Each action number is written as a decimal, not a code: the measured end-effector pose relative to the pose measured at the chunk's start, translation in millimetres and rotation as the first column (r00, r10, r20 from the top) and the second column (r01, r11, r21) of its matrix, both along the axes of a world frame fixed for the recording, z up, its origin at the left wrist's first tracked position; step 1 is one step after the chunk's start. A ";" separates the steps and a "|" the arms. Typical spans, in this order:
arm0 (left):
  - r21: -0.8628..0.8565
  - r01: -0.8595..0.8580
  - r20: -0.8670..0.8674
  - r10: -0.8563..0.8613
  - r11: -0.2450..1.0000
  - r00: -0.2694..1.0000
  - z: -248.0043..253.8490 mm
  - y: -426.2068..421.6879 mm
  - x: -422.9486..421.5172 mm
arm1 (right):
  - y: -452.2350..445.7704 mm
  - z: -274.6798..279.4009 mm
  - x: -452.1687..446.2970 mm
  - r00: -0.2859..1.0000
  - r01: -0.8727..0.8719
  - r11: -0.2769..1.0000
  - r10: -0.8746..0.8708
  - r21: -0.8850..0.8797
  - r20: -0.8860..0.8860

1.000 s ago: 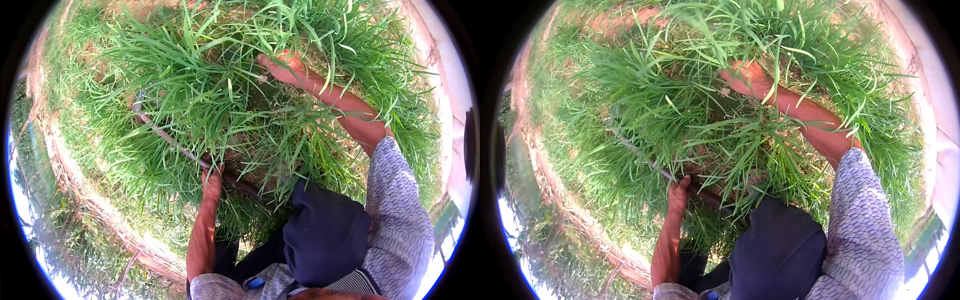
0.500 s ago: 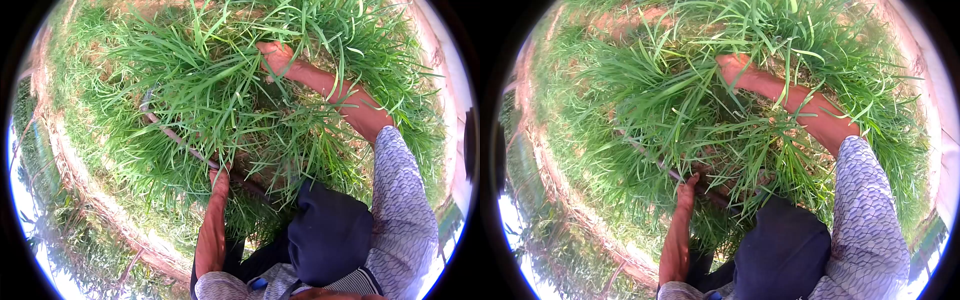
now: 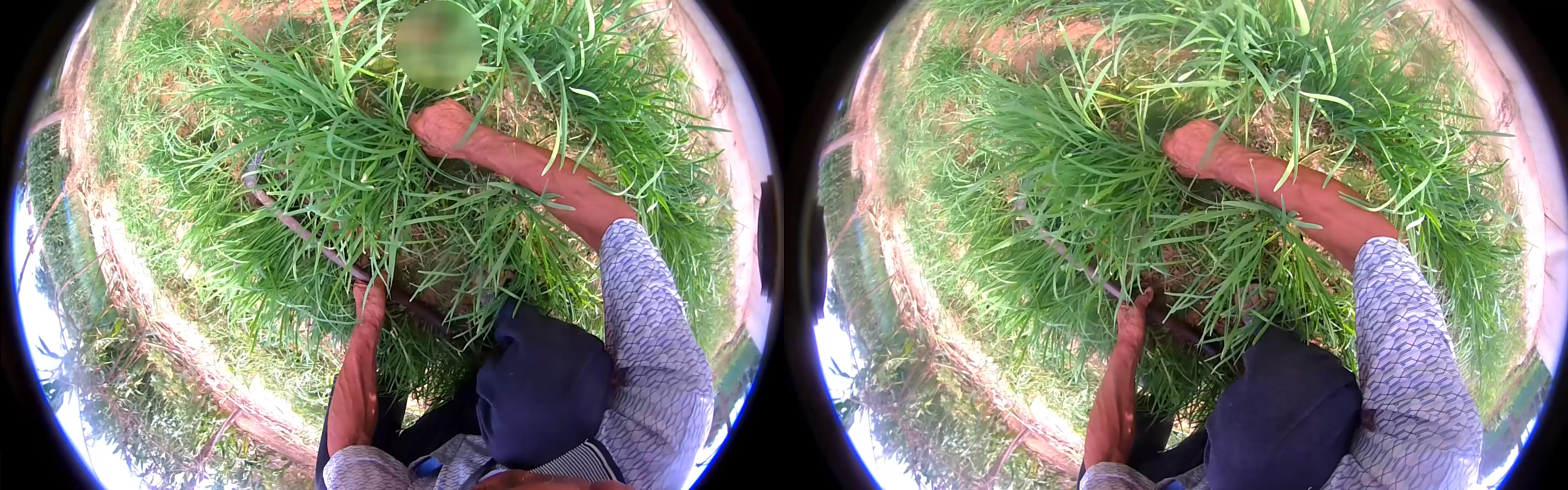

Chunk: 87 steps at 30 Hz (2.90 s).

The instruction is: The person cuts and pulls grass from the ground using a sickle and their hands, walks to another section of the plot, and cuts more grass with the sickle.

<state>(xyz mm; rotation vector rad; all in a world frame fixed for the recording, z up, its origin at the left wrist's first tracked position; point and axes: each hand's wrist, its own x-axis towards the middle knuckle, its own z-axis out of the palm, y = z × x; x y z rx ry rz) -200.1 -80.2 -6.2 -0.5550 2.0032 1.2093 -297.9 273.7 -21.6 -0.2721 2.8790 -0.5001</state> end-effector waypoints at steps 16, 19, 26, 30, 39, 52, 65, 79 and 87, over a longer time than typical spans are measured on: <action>0.015 -0.002 0.048 0.001 1.000 0.999 7.4 4.8 -4.1 | 39.1 1.8 -36.0 0.983 0.179 0.842 -0.133 0.509 -0.126; -0.020 0.039 -0.020 -0.039 0.999 0.999 6.9 3.7 -0.8 | 54.0 -77.8 -38.5 0.881 0.350 0.930 -0.369 -0.115 -0.297; 0.027 0.033 0.033 -0.034 0.999 0.999 -5.4 -5.1 1.8 | 68.7 -68.6 -32.7 0.889 0.438 0.757 -0.444 -0.486 0.109; -0.010 0.038 0.005 -0.038 0.999 0.999 4.9 4.2 -4.6 | 30.0 -55.9 -64.4 0.906 0.416 0.904 -0.421 -0.099 -0.038; -0.060 -0.028 -0.017 0.027 0.998 0.999 -3.8 -3.9 1.7 | 11.4 -23.5 -82.2 0.963 0.270 0.956 -0.269 0.110 -0.024; 0.183 -0.177 -0.067 0.192 0.967 0.979 -11.0 -2.5 2.4 | -11.8 8.3 -117.5 0.939 0.338 0.939 -0.341 0.066 0.047; 0.299 -0.132 -0.066 0.159 0.945 0.985 -18.0 -9.5 11.3 | -5.3 -17.8 -127.0 0.829 0.352 0.929 -0.253 0.114 -0.499; 0.427 -0.006 -0.221 0.111 0.904 0.969 -22.3 -7.7 11.9 | -22.0 -54.2 -167.3 0.743 -0.041 0.964 -0.146 -0.263 -0.653; 0.160 0.044 -0.079 -0.031 0.986 0.996 -109.7 -53.9 35.4 | -14.0 -90.8 -150.4 0.904 0.219 0.671 -0.413 -0.709 -0.111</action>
